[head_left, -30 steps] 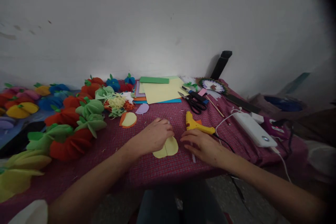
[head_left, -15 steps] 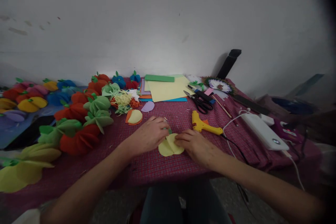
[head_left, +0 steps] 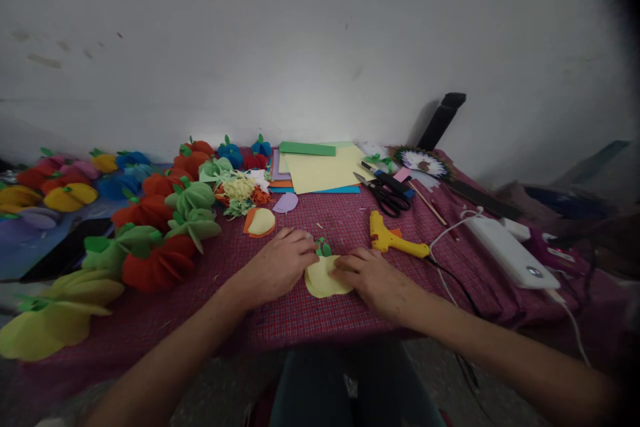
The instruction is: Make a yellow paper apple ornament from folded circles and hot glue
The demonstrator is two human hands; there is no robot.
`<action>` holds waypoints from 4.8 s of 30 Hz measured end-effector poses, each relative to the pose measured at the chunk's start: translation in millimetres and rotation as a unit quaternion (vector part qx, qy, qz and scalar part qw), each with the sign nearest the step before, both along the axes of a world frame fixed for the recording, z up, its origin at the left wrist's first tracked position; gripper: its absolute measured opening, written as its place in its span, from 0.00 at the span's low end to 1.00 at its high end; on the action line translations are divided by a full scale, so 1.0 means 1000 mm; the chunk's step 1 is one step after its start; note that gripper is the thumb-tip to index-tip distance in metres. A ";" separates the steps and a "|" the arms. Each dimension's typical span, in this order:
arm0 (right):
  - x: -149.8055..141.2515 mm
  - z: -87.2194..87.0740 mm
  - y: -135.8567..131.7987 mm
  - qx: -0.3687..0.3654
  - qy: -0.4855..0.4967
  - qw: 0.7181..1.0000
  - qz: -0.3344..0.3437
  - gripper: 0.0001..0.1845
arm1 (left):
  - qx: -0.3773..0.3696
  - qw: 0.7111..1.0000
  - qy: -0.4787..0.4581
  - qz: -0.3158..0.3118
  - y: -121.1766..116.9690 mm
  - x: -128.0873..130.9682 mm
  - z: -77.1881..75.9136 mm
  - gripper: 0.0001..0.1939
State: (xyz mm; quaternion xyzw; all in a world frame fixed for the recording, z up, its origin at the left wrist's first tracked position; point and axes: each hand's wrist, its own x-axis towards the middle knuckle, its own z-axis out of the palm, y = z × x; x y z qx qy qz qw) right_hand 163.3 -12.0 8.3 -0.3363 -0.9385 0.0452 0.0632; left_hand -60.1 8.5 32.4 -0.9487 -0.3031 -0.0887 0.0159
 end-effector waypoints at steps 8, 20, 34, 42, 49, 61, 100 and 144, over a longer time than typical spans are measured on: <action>-0.001 -0.001 -0.004 0.037 -0.027 0.999 0.005 0.20 | -0.003 1.000 0.021 -0.015 -0.006 0.001 -0.002 0.14; 0.004 0.000 -0.020 0.053 -0.051 0.997 0.005 0.23 | -0.013 0.999 0.049 -0.020 -0.016 0.013 -0.010 0.09; 0.008 0.007 -0.018 0.016 -0.018 1.000 0.006 0.20 | 0.051 0.993 0.087 0.053 -0.037 0.007 -0.019 0.15; -0.009 0.002 0.002 -0.014 0.015 1.000 0.018 0.18 | 0.044 0.994 0.076 0.072 -0.059 0.007 -0.028 0.16; -0.016 0.003 0.006 -0.005 0.005 0.999 0.038 0.18 | -0.024 0.994 0.064 0.089 -0.066 0.000 -0.028 0.18; -0.026 -0.006 0.013 0.037 -0.013 0.998 0.039 0.16 | -0.070 0.992 0.032 0.097 -0.065 0.001 -0.026 0.18; 0.027 0.027 0.014 -0.108 0.128 0.972 -0.164 0.20 | -0.035 0.985 0.123 0.116 -0.071 0.023 -0.015 0.23; -0.003 0.034 0.034 -0.331 0.265 0.887 -0.185 0.05 | -0.241 0.816 -0.423 0.311 -0.040 0.015 -0.019 0.35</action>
